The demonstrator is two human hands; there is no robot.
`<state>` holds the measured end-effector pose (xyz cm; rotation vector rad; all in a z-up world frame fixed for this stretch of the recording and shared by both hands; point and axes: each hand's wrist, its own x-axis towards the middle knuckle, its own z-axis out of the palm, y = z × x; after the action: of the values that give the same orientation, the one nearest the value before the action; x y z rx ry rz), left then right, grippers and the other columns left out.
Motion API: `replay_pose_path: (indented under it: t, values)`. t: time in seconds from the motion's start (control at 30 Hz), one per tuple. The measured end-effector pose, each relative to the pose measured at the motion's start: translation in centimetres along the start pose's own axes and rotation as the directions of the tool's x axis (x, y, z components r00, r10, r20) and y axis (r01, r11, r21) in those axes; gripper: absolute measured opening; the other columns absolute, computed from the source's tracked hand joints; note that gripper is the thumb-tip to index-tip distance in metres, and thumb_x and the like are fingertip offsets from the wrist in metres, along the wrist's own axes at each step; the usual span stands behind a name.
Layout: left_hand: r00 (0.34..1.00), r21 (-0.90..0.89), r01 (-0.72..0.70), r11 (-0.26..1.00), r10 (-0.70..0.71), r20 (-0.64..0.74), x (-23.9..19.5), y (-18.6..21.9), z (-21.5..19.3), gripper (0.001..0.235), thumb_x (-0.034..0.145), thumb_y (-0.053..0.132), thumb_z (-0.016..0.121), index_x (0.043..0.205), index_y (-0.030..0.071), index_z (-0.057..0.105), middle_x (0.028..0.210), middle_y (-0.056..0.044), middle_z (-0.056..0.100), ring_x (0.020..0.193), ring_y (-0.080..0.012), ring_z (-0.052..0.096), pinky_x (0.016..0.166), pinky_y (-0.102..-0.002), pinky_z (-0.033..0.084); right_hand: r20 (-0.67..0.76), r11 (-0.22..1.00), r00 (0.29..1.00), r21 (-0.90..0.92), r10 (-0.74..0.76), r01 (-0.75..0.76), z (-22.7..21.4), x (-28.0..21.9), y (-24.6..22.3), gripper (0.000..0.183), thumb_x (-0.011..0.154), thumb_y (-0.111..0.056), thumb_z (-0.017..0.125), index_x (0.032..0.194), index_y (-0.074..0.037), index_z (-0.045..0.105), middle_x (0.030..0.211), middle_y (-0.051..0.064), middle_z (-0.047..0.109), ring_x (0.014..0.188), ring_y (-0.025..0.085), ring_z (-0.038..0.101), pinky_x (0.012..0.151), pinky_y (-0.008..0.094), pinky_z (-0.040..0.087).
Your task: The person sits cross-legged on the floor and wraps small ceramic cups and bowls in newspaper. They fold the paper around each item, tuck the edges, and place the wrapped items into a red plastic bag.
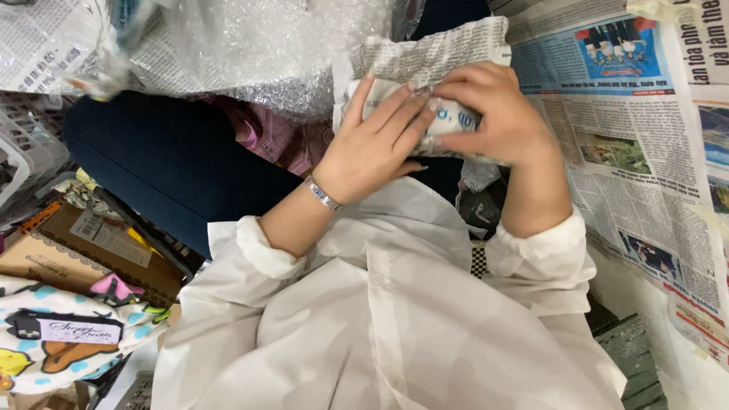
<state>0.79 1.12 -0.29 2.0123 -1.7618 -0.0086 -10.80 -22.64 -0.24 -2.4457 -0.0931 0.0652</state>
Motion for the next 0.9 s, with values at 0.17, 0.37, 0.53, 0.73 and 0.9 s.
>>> replay_pose_path:
  t: [0.17, 0.37, 0.53, 0.73, 0.9]
  values:
    - [1.0, -0.097, 0.019, 0.995, -0.019, 0.008, 0.8, -1.7, 0.8, 0.086, 0.077, 0.046, 0.09, 0.144, 0.005, 0.055, 0.142, -0.01, 0.059, 0.137, -0.0283, 0.052, 0.128, -0.061, 0.018, -0.089, 0.984, 0.993, -0.15, 0.084, -0.096, -1.5, -0.3, -0.6, 0.062, 0.084, -0.038, 0.087, 0.136, -0.011, 0.068, 0.141, 0.013, 0.061, 0.133, 0.033, 0.055, 0.111, 0.047, 0.038]
    - [0.995, -0.268, 0.09, 0.959, -0.073, 0.075, 1.7, -3.4, 1.0, 0.081, 0.079, 0.055, 0.088, 0.138, 0.005, 0.061, 0.133, -0.01, 0.062, 0.136, -0.0304, 0.052, 0.125, -0.065, 0.012, -0.125, 0.965, 0.99, -0.245, 0.06, -0.089, -2.8, -3.1, -5.4, 0.078, 0.076, -0.05, 0.088, 0.14, -0.015, 0.063, 0.14, 0.007, 0.06, 0.133, 0.032, 0.053, 0.113, 0.054, 0.031]
    - [0.985, -0.319, 0.164, 0.934, -0.134, 0.112, 2.1, -3.6, 1.1, 0.07, 0.075, 0.057, 0.083, 0.125, 0.009, 0.07, 0.142, -0.011, 0.056, 0.148, -0.0352, 0.036, 0.119, -0.07, -0.001, -0.114, 0.892, 0.993, -0.452, -0.031, -0.024, 1.8, -3.1, -7.1, 0.077, 0.077, -0.052, 0.088, 0.143, -0.019, 0.065, 0.146, 0.01, 0.059, 0.138, 0.033, 0.051, 0.116, 0.053, 0.025]
    - [0.965, -0.261, 0.255, 0.931, -0.23, 0.122, 1.1, -4.4, 1.1, 0.061, 0.086, 0.06, 0.079, 0.125, 0.014, 0.069, 0.16, -0.018, 0.04, 0.152, -0.0406, 0.027, 0.117, -0.069, -0.001, -0.269, 0.912, 0.961, -0.407, -0.06, -0.057, 4.1, -1.5, -5.0, 0.07, 0.075, -0.045, 0.094, 0.134, -0.02, 0.067, 0.14, 0.004, 0.062, 0.14, 0.03, 0.053, 0.118, 0.055, 0.022]
    - [0.791, -0.338, 0.465, 0.818, -0.555, -0.257, -4.7, -3.9, 0.9, 0.057, 0.094, 0.035, 0.074, 0.142, 0.009, 0.059, 0.158, -0.021, 0.042, 0.152, -0.0397, 0.035, 0.128, -0.059, 0.018, -0.344, 0.959, 0.939, -0.26, 0.015, -0.11, 3.6, 0.2, -4.8, 0.081, 0.067, -0.051, 0.097, 0.131, -0.011, 0.067, 0.127, 0.009, 0.066, 0.132, 0.031, 0.058, 0.115, 0.053, 0.027]
